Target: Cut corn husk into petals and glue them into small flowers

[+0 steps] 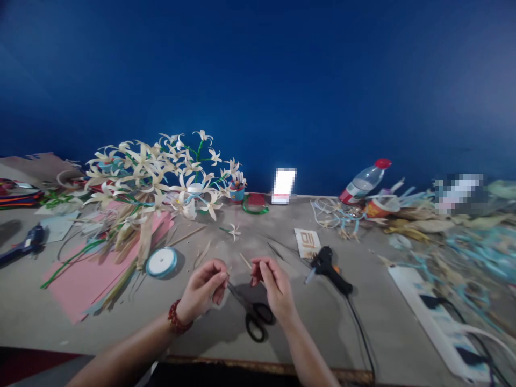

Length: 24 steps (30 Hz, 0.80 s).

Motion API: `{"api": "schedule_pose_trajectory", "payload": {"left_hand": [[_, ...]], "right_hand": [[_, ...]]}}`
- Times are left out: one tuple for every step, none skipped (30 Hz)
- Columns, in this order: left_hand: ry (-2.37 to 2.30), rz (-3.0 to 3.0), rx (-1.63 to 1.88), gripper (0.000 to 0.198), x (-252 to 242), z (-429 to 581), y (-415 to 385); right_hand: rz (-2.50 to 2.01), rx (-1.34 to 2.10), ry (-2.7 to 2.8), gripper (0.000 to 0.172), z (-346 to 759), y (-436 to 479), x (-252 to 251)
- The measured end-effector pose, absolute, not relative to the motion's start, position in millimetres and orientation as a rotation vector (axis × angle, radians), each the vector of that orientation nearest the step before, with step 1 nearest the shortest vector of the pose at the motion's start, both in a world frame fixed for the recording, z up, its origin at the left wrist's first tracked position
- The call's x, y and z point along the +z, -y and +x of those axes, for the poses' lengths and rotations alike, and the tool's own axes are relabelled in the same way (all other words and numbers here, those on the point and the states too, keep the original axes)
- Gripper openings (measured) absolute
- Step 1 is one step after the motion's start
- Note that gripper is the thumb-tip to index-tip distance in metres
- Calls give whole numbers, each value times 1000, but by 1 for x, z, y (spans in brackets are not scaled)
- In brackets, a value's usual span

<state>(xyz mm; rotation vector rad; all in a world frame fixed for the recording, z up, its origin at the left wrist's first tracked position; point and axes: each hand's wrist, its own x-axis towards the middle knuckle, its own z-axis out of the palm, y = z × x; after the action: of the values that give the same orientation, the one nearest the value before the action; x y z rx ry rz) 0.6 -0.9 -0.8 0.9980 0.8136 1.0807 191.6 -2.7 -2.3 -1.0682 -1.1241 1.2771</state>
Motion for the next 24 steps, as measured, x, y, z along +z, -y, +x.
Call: {"api": "schedule_pose_trajectory", "payload": {"left_hand": [[-751, 864, 1048, 19, 0, 1, -2], [-695, 763, 1023, 21, 2, 2, -5], [-653, 695, 1008, 21, 5, 2, -8], [-620, 652, 999, 20, 7, 2, -10], [-592, 628, 992, 20, 9, 2, -12], [-570, 614, 986, 19, 10, 2, -13], [-552, 605, 980, 18, 11, 1, -13], [-535, 599, 972, 17, 12, 1, -13], [-523, 593, 965, 17, 11, 1, -13], [-513, 588, 959, 17, 11, 1, -12], [-508, 585, 955, 17, 10, 1, -11], [-507, 584, 952, 17, 9, 1, -11], [-510, 589, 950, 17, 8, 1, -11], [-518, 598, 949, 18, 7, 1, -10], [-530, 610, 950, 19, 6, 1, -11], [-542, 623, 951, 21, 5, 2, -11], [-554, 635, 951, 22, 4, 2, -11], [-563, 646, 951, 24, 3, 3, -11], [-570, 655, 951, 24, 2, 3, -11], [-579, 665, 951, 25, 0, 4, -11], [-589, 678, 946, 25, -1, 5, -11], [-602, 692, 938, 25, -2, 6, -11], [-616, 705, 927, 25, -3, 6, -10], [-629, 716, 915, 26, -4, 7, -10]], "right_hand": [[-1093, 1262, 1121, 25, 192, 3, -4], [-1118, 1240, 1117, 29, 192, 4, -7], [-1142, 1212, 1114, 34, 193, 4, -9], [-1165, 1180, 1118, 39, 195, 4, -11], [-1190, 1148, 1135, 43, 197, 4, -12], [-1215, 1116, 1158, 46, 199, 4, -12], [-1238, 1092, 1188, 47, 201, 4, -12], [-1258, 1073, 1222, 46, 201, 4, -11], [-1270, 1066, 1258, 42, 202, 3, -9], [-1276, 1073, 1293, 36, 201, 3, -8], [-1277, 1084, 1328, 30, 200, 2, -7], [-1275, 1096, 1358, 28, 199, 2, -6], [-1277, 1106, 1385, 29, 197, 3, -6], [-1284, 1112, 1403, 30, 195, 3, -7], [-1293, 1118, 1418, 31, 193, 4, -7], [-1301, 1120, 1427, 32, 191, 5, -8], [-1304, 1123, 1433, 32, 189, 6, -8], [-1300, 1127, 1435, 31, 186, 7, -8], [-1288, 1129, 1435, 29, 184, 7, -7], [-1269, 1129, 1430, 27, 181, 7, -5], [-1244, 1135, 1421, 26, 179, 8, -4], [-1217, 1149, 1405, 25, 176, 8, -2], [-1186, 1174, 1383, 25, 173, 8, 0], [-1153, 1210, 1356, 26, 170, 8, 1]]}}
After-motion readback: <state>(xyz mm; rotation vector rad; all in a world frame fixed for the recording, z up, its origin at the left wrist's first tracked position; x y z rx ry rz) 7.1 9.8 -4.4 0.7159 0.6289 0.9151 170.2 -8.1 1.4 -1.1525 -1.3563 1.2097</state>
